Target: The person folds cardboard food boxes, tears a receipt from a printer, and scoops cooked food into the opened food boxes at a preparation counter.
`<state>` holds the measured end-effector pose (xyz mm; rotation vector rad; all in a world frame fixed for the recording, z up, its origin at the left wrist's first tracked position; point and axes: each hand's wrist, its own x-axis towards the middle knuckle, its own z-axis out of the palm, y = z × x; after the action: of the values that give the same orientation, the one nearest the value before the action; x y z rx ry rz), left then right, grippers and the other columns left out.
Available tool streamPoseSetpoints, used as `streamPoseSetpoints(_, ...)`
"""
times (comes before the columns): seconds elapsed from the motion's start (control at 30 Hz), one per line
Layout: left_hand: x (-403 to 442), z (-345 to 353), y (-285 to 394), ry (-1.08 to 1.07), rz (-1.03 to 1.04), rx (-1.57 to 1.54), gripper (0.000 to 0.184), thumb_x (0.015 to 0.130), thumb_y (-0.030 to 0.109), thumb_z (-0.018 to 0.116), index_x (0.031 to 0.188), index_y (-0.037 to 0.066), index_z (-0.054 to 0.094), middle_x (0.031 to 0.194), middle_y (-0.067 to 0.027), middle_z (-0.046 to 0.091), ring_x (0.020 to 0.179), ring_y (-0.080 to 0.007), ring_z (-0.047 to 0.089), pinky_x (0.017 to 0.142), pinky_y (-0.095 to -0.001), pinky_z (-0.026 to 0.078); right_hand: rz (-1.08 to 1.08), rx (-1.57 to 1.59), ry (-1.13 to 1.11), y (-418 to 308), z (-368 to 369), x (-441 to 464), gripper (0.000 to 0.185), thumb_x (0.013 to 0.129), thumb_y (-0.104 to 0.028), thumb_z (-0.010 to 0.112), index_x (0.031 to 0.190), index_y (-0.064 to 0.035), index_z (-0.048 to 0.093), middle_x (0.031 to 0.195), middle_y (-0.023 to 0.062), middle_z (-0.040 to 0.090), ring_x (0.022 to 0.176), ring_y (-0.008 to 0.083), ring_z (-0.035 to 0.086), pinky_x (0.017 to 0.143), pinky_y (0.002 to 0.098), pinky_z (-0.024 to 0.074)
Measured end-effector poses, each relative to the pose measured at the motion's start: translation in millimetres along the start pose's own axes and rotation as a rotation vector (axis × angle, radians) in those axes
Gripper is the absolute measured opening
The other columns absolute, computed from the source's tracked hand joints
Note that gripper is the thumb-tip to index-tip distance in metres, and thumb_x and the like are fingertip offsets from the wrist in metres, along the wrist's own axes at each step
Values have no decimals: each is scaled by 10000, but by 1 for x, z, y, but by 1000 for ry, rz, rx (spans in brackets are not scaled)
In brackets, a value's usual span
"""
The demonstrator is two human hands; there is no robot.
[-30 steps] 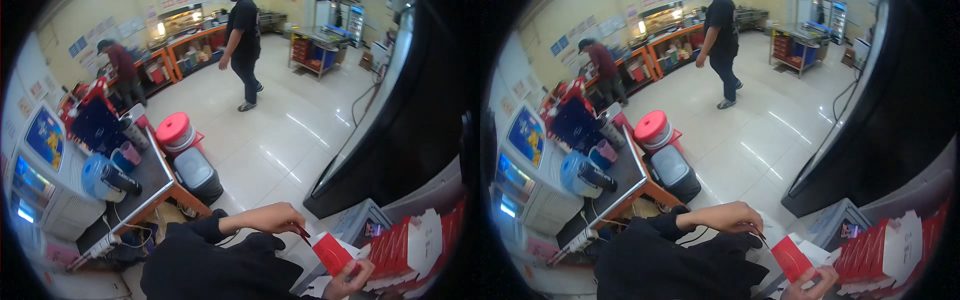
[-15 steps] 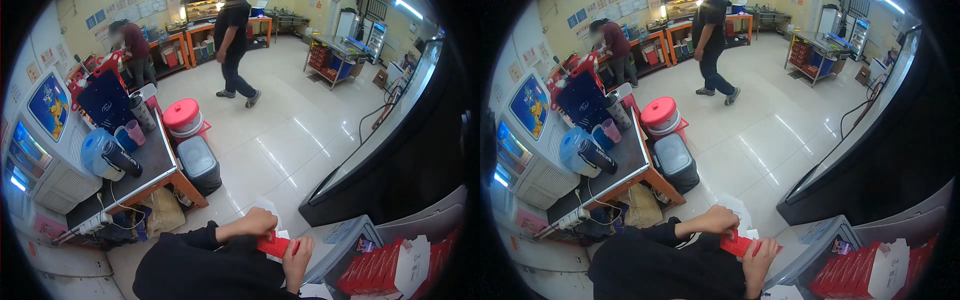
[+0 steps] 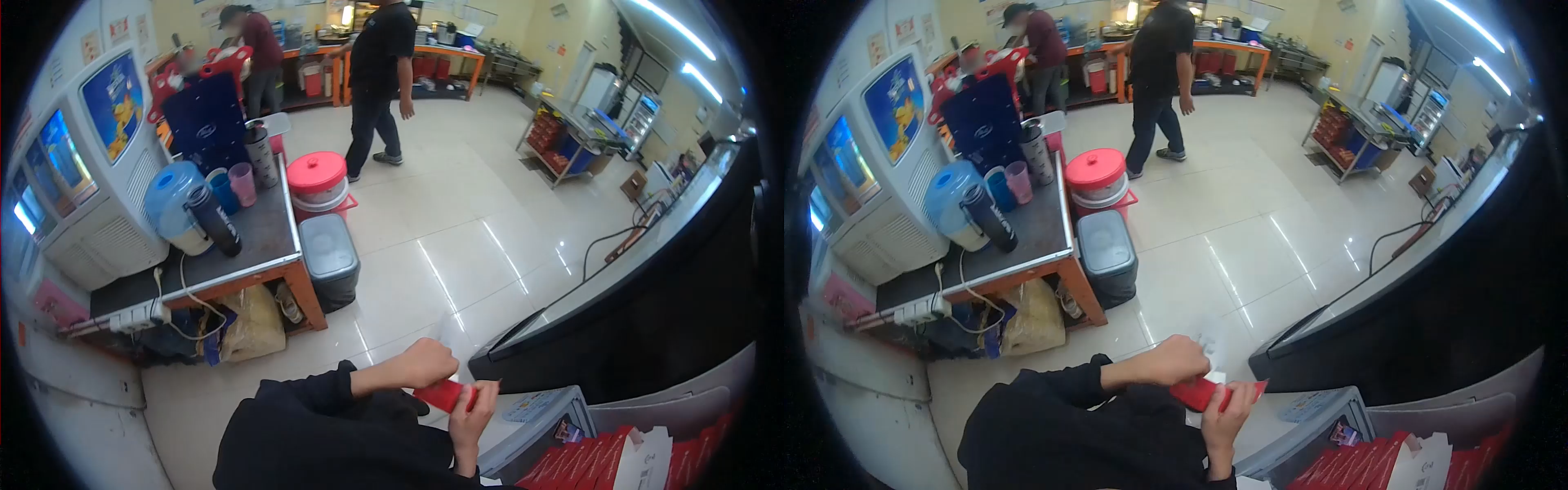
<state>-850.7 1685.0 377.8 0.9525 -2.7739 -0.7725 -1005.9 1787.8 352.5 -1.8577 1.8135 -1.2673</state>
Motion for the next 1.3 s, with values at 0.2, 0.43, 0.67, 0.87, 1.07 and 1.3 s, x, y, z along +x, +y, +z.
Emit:
streamPoseSetpoints(0.2, -28, 42, 30, 577, 193, -68, 498, 770, 144, 656, 1240, 36, 529, 1183, -145, 542, 1121, -308, 558, 927, -395, 461, 159, 132, 284, 6, 9, -11, 296, 982, -224, 507, 824, 13, 430, 867, 116, 422, 839, 273, 449, 779, 394, 381)
streamPoseSetpoints(0.43, -52, 78, 19, 779, 117, 59, 438, 831, 96, 570, 1266, 64, 531, 1218, -122, 531, 1175, -266, 531, 1002, -410, 421, 465, 277, 448, 20, 22, -41, 450, 985, -373, 499, 1258, -16, 481, 1243, 173, 437, 1121, 301, 486, 897, 404, 434)
streamPoseSetpoints(0.67, -83, 102, 24, 749, 308, 83, 385, 844, 100, 558, 1225, 46, 551, 1212, -124, 547, 1172, -250, 536, 1029, -439, 408, 780, 1520, 12, 38, 2, -77, 606, 905, -459, 606, 1336, -52, 477, 1285, 143, 570, 1169, 284, 566, 961, 492, 496)
streamPoseSetpoints(0.87, -103, 116, 15, 790, 368, 16, 438, 794, 122, 628, 1217, 37, 551, 1235, -132, 539, 1200, -252, 524, 1068, -459, 386, 752, 1535, 61, 42, 10, -88, 591, 916, -404, 599, 1352, -36, 447, 1301, 144, 550, 1164, 287, 567, 956, 501, 501)
streamPoseSetpoints(1.07, -123, 124, -6, 463, 162, -428, 532, 925, 335, 589, 1352, 44, 464, 1367, -165, 482, 1310, -266, 451, 1125, -450, 313, 452, 666, 348, 34, 44, -101, 754, 863, -184, 700, 1452, -30, 255, 1364, 148, 470, 1183, 260, 539, 1002, 422, 453)
streamPoseSetpoints(1.3, -117, 43, 3, 139, 38, -1121, 633, 997, 417, 483, 1497, 93, 266, 1358, -174, 483, 1210, -258, 518, 1017, -372, 438, -239, -121, -25, -12, 83, -122, 945, 786, -176, 771, 1483, -15, 154, 1421, 274, 319, 1315, 389, 371, 1040, 470, 386)
